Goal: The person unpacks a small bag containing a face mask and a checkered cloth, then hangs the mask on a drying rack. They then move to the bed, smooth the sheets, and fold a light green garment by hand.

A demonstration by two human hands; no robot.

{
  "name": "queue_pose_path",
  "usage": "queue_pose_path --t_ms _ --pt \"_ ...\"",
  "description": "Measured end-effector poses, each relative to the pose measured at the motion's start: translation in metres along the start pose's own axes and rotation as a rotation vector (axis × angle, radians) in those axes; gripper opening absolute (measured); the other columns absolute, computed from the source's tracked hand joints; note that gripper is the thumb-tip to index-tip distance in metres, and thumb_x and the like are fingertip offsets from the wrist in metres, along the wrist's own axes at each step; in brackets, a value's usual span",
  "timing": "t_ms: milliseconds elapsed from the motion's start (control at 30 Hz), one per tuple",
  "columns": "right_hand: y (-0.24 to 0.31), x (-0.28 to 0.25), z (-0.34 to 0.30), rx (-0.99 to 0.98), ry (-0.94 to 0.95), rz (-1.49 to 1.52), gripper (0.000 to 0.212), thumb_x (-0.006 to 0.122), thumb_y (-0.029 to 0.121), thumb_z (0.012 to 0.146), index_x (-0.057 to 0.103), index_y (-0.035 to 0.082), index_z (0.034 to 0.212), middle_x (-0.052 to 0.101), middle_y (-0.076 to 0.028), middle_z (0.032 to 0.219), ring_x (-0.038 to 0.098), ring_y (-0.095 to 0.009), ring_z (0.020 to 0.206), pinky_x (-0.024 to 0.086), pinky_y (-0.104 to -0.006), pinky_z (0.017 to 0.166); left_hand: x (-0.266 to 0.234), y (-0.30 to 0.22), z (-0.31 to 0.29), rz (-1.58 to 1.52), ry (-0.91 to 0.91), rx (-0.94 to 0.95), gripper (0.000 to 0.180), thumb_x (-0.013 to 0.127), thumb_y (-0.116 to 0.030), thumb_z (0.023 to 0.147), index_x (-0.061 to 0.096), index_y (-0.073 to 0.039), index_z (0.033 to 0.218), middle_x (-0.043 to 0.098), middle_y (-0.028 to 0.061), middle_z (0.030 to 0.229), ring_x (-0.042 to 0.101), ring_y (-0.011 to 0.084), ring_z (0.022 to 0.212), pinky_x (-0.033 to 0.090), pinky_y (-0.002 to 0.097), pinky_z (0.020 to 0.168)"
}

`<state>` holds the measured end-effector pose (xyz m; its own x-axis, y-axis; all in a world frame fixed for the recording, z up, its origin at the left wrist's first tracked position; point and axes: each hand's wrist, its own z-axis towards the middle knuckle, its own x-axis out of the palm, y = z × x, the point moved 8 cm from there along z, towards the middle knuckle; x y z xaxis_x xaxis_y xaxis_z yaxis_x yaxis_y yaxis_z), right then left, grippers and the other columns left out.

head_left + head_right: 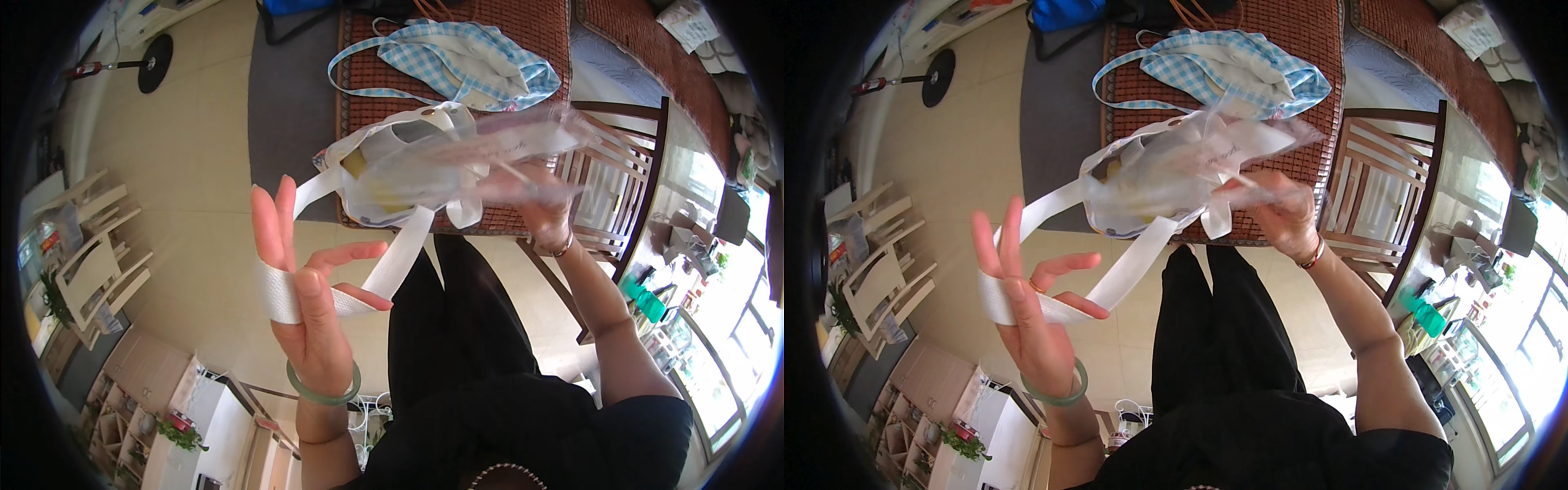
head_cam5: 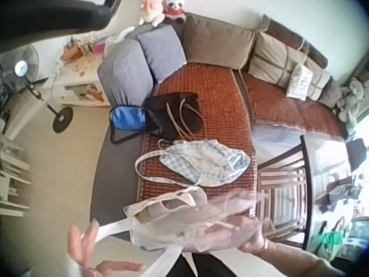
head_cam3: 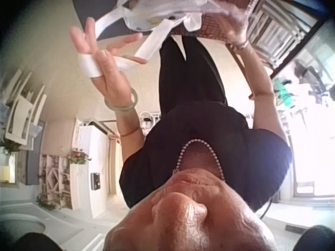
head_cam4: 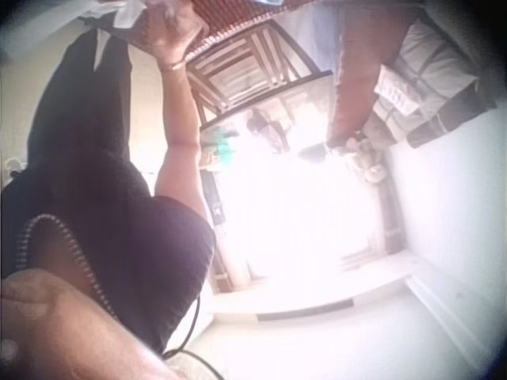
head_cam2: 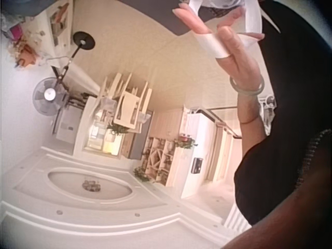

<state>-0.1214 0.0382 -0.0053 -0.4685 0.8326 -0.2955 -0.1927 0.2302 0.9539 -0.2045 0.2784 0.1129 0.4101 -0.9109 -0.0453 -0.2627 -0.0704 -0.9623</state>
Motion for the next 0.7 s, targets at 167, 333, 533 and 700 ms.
queue_pose_path --t_ms 167,333,533,700 --pt "-0.002 0.040 0.004 0.083 0.257 -0.203 0.012 0.066 0.008 0.081 0.066 0.003 0.092 0.067 -0.013 0.082 0.066 -0.029 0.079 0.053 -0.0341 0.070 0.013 -0.007 -0.005 -0.013 0.122 0.030 0.060 0.038 -0.025 0.099 0.010 0.000 0.147 0.019 0.0267 0.149 0.066 0.0234 0.087 0.056 0.0265 0.057" --pt "-0.043 0.126 0.014 -0.129 0.610 -0.562 0.012 0.057 0.013 0.082 0.065 0.004 0.084 0.065 -0.014 0.080 0.064 -0.034 0.076 0.051 -0.0400 0.071 0.030 -0.003 -0.016 -0.066 0.242 0.016 0.057 0.039 -0.018 0.098 0.013 -0.007 0.149 0.021 0.0281 0.148 0.067 0.0236 0.086 0.056 0.0263 0.060" --pt "-0.093 0.167 0.033 0.364 0.717 -0.603 0.021 0.061 0.022 0.082 0.066 0.004 0.090 0.061 -0.019 0.095 0.061 -0.033 0.092 0.050 -0.0402 0.076 0.029 0.001 -0.020 -0.123 0.210 -0.110 0.064 0.037 -0.034 0.100 0.005 -0.011 0.149 0.025 0.0298 0.145 0.068 0.0268 0.081 0.056 0.0264 0.054" --pt "-0.033 0.105 0.028 0.135 0.289 -0.465 0.025 0.063 0.018 0.083 0.060 0.004 0.103 0.060 -0.016 0.110 0.060 -0.033 0.094 0.050 -0.0406 0.079 0.015 0.004 -0.012 -0.138 0.100 -0.130 0.076 0.043 -0.039 0.097 -0.007 -0.013 0.148 0.034 0.0304 0.140 0.068 0.0280 0.071 0.054 0.0259 0.047"
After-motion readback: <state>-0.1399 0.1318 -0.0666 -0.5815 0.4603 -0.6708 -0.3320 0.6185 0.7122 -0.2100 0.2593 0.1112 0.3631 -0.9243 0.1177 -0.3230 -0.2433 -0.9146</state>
